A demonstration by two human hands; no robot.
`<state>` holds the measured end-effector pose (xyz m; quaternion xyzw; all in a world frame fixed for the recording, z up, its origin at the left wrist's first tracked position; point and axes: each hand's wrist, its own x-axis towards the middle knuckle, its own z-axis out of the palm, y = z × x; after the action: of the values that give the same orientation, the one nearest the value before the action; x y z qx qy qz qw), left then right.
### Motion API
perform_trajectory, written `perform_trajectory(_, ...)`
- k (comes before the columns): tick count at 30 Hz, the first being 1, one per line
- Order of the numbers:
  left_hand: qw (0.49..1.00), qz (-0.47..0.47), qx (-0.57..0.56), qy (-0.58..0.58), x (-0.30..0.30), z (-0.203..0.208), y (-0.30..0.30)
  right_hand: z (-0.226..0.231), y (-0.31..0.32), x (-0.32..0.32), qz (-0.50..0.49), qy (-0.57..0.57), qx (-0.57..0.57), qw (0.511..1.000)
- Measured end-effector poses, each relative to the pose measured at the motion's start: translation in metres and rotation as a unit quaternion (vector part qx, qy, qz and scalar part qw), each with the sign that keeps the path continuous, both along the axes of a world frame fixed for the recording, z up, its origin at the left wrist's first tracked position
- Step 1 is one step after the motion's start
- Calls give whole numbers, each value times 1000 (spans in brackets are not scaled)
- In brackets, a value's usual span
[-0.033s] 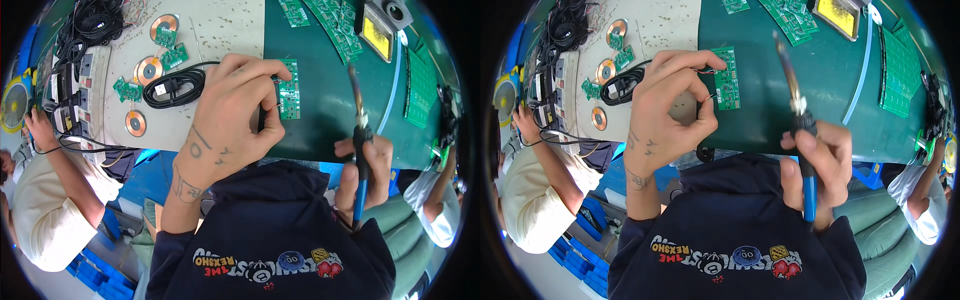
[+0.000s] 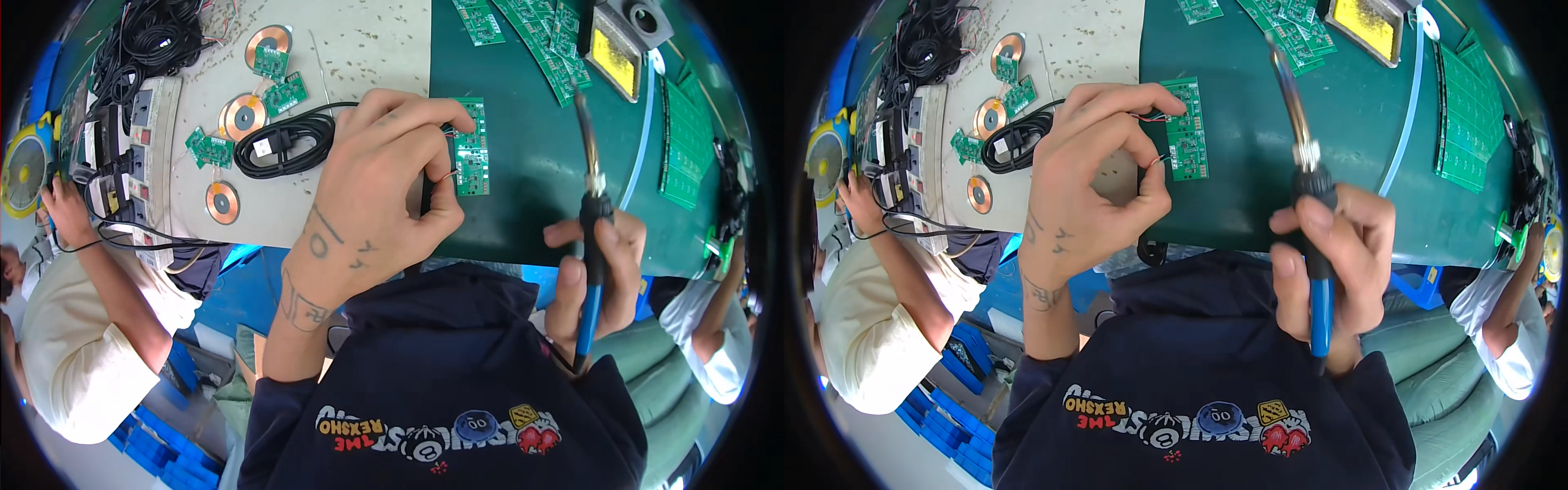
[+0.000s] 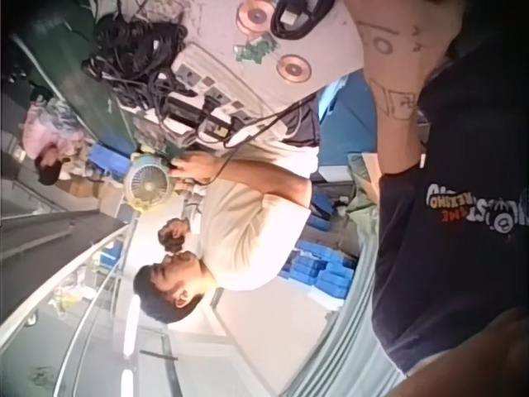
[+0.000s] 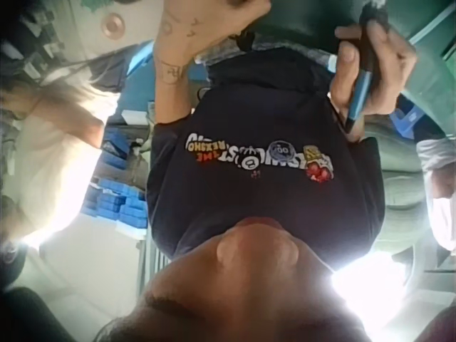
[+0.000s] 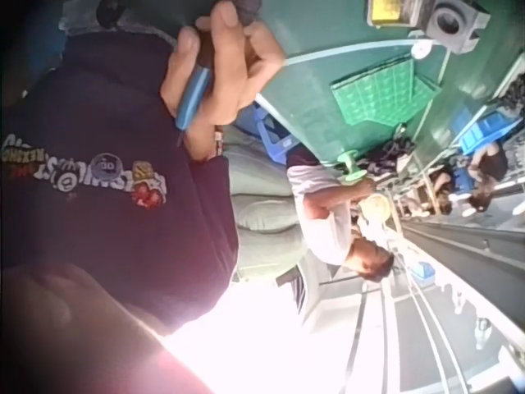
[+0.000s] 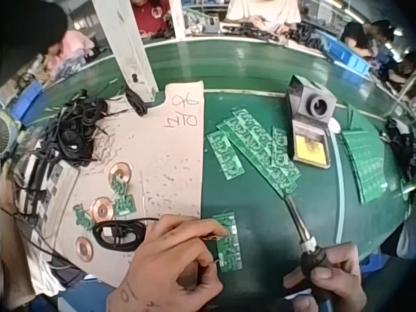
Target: The person solders cable wires onto circuit boards using a soldering iron, handling the boards, wires, and coils on the assembly table.
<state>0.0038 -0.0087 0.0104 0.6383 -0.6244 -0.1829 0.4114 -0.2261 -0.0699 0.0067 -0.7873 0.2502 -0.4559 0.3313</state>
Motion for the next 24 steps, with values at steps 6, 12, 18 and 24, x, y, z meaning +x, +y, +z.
perform_trajectory(6,1000,-10,-7,15,-1,-8,1,5,-11,36,56,73,65,994)
perform_trajectory(12,999,-21,-16,41,5,-6,2,3,-16,44,121,130,-6,984)
perform_trajectory(18,997,-44,1,58,12,-4,5,-6,2,52,54,12,179,982)
perform_trajectory(24,995,-49,8,91,12,-4,6,-9,-2,60,52,39,80,995)
